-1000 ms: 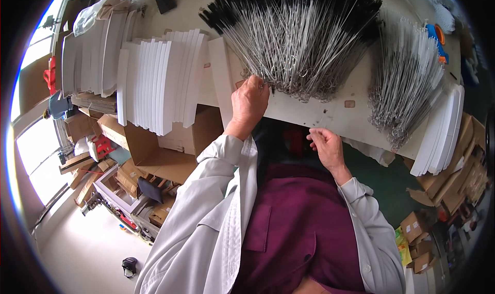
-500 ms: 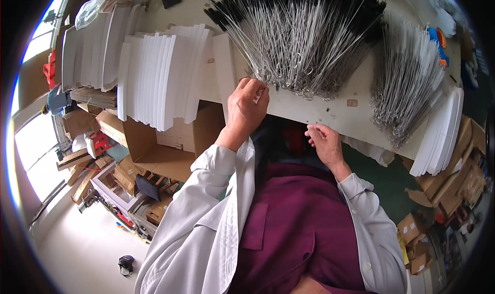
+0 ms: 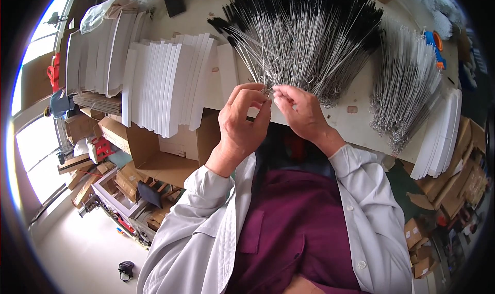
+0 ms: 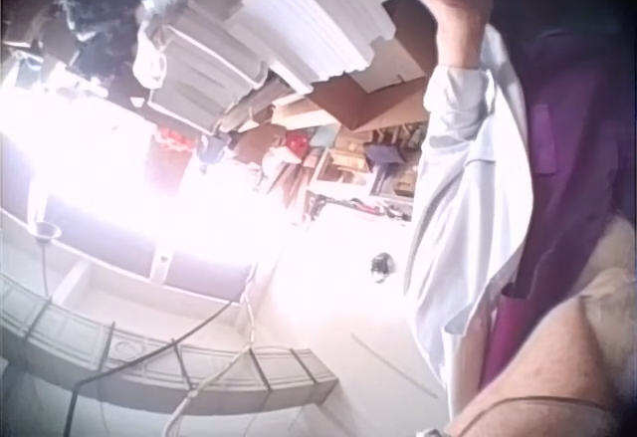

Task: The person is assembling thin metal brushes and sliding them into white cardboard sleeves.

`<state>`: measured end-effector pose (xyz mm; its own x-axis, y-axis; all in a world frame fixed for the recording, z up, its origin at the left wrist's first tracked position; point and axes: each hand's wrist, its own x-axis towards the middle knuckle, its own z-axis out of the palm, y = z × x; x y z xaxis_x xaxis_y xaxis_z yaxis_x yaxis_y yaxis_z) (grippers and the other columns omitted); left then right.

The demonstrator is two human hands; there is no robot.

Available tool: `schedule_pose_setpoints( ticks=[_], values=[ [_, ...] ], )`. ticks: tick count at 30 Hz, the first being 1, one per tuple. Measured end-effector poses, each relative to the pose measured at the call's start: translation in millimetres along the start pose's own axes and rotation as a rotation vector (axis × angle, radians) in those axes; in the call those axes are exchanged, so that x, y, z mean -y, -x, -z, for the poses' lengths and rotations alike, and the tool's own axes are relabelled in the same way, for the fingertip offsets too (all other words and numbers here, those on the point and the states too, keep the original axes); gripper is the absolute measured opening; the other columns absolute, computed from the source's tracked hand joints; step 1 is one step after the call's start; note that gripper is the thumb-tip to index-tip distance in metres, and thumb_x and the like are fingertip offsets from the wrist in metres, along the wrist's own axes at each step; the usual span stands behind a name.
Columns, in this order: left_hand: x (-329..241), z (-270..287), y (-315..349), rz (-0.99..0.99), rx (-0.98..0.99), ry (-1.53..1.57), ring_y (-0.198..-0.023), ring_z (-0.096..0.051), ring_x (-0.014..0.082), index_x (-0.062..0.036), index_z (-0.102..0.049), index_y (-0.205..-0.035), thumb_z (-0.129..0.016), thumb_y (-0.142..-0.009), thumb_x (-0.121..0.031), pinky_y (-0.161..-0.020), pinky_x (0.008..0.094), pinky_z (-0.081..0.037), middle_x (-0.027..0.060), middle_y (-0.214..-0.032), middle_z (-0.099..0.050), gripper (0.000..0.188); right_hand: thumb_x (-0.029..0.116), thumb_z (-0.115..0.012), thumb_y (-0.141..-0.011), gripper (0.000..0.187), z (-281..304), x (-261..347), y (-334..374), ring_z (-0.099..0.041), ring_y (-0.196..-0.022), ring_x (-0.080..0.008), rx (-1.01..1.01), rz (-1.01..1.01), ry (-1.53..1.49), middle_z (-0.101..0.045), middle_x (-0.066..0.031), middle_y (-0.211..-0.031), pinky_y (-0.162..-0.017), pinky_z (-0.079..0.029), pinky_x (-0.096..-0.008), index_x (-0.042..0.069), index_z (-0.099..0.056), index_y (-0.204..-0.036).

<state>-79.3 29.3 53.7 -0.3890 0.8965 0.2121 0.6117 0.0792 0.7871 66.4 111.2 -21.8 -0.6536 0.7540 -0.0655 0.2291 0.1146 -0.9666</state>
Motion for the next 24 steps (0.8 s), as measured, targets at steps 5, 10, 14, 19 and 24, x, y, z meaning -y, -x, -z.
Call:
schedule_pose_setpoints(
  ticks=[5,10,14,19,24],
  values=[
    [-3,9,-4,-0.035,0.014,-0.001,-0.086,-0.072,0.0241,-0.0011,-0.063,-0.09,-0.073,-0.081,0.007,-0.072,0.0315,-0.059,0.0153,-0.103,-0.072,0.016,0.019,-0.062,-0.095,0.02,-1,14,-27,-0.07,-0.077,-0.0368,0.095,0.003,0.125,-0.071,-0.0168,-0.083,-0.073,-0.056,-0.0433,0.001,-0.071,-0.096],
    [-3,15,-4,-0.042,0.0,-0.017,-0.084,-0.073,0.0303,-0.002,-0.06,-0.09,-0.074,-0.08,0.005,-0.071,0.0337,-0.057,0.0165,-0.101,-0.072,0.018,0.022,-0.063,-0.094,0.023,23,55,-27,-0.071,-0.08,-0.0382,0.492,-0.203,0.24,-0.073,-0.0211,-0.089,-0.074,-0.057,-0.0432,0.001,-0.073,-0.098],
    [-16,19,-10,-0.117,0.001,-0.053,-0.09,-0.074,0.0328,-0.0016,-0.059,-0.088,-0.074,-0.079,0.005,-0.073,0.0339,-0.058,0.0191,-0.102,-0.072,0.019,0.013,-0.062,-0.094,0.037,-2,22,-41,-0.073,-0.095,-0.0343,0.329,-0.122,0.006,-0.073,-0.0236,-0.106,-0.081,-0.058,-0.0397,-0.002,-0.063,-0.127],
    [-23,26,-13,-0.014,-0.067,0.1,-0.094,-0.075,0.0293,0.0003,-0.059,-0.089,-0.073,-0.081,0.008,-0.078,0.0322,-0.059,0.0176,-0.1,-0.073,0.017,0.001,-0.057,-0.097,0.057,-29,-14,-77,-0.058,-0.131,-0.0325,0.352,-0.23,-0.385,-0.056,-0.0268,-0.142,-0.105,-0.051,-0.0355,-0.007,-0.039,-0.15],
    [-37,71,-46,0.075,-0.261,0.382,-0.096,-0.073,0.0322,0.006,-0.052,-0.099,-0.055,-0.098,0.007,-0.076,0.0343,-0.062,0.0231,-0.095,-0.069,0.003,0.017,-0.068,-0.097,0.065,-38,-50,-88,-0.06,-0.129,-0.0321,0.166,-0.299,-0.238,-0.054,-0.0308,-0.143,-0.107,-0.051,-0.0368,-0.01,-0.038,-0.149]
  ],
)
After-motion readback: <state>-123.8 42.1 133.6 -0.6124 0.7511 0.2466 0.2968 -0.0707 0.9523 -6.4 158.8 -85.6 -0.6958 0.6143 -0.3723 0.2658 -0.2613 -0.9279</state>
